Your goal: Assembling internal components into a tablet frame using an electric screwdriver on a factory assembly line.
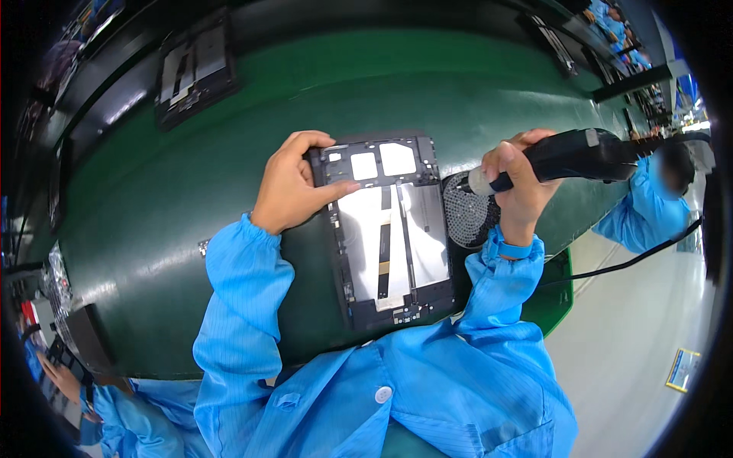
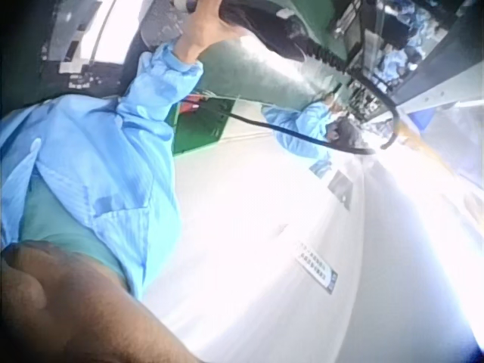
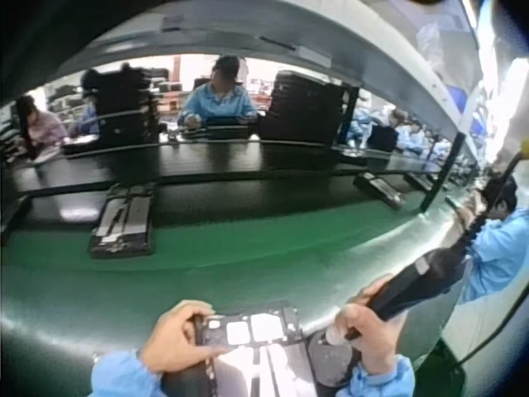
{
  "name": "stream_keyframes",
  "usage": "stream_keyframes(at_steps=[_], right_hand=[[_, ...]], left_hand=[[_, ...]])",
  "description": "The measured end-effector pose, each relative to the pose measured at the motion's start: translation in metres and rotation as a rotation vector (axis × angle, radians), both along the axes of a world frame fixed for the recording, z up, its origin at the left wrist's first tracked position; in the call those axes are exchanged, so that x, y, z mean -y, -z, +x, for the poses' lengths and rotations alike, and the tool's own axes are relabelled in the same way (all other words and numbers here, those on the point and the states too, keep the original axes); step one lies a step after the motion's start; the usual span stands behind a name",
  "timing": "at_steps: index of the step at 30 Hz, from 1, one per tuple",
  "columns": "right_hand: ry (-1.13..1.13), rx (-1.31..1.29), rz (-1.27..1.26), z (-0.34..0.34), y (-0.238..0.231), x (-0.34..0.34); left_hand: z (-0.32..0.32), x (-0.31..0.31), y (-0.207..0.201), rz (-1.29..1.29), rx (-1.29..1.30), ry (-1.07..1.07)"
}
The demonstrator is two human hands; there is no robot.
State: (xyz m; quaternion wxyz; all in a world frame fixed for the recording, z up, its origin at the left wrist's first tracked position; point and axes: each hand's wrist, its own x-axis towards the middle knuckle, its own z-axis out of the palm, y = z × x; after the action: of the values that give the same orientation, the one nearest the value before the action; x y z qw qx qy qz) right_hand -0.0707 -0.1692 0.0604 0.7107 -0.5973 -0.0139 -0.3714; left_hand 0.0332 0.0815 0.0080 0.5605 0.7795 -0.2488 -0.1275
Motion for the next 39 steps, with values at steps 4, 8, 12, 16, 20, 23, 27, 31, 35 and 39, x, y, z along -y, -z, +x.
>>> stream_keyframes(at_steps=[4,8,12,16,20,23,27,31,35,39], right_hand=[[0.041,-0.008,0.018,0.005,0.011,0.002],[0.046,-0.054,0.010,0.008,0.016,0.004],[0.031,-0.084,0.008,0.009,0.018,0.004],[0.028,-0.108,-0.050,0.010,0.018,0.003],[0.017,-0.090,-0.075,0.011,0.022,0.002],[0.013,-0.087,-0.025,0.012,0.021,-0.001],[0.055,-0.125,-0.007,0.007,0.022,0.002],[0.057,-0.112,-0.048,0.008,0.022,0.001],[0.075,-0.097,-0.053,0.004,0.013,-0.004],[-0.138,0.084,0.004,0.001,-0.013,-0.034]], left_hand=[[0.005,-0.001,0.011,-0.055,-0.066,0.004],[0.010,-0.004,0.020,-0.066,-0.113,0.001],[0.009,-0.001,0.020,-0.076,-0.108,-0.030],[0.007,0.000,0.014,-0.100,-0.160,-0.026],[0.012,-0.006,0.015,-0.102,-0.218,0.011],[0.015,-0.012,0.012,-0.165,-0.284,0.067],[0.017,-0.015,0.001,-0.064,-0.378,0.223],[0.013,-0.019,-0.006,-0.021,-0.329,0.240],[0.006,-0.022,-0.008,0.054,-0.210,0.237],[0.006,-0.023,-0.003,0.070,-0.126,0.227]])
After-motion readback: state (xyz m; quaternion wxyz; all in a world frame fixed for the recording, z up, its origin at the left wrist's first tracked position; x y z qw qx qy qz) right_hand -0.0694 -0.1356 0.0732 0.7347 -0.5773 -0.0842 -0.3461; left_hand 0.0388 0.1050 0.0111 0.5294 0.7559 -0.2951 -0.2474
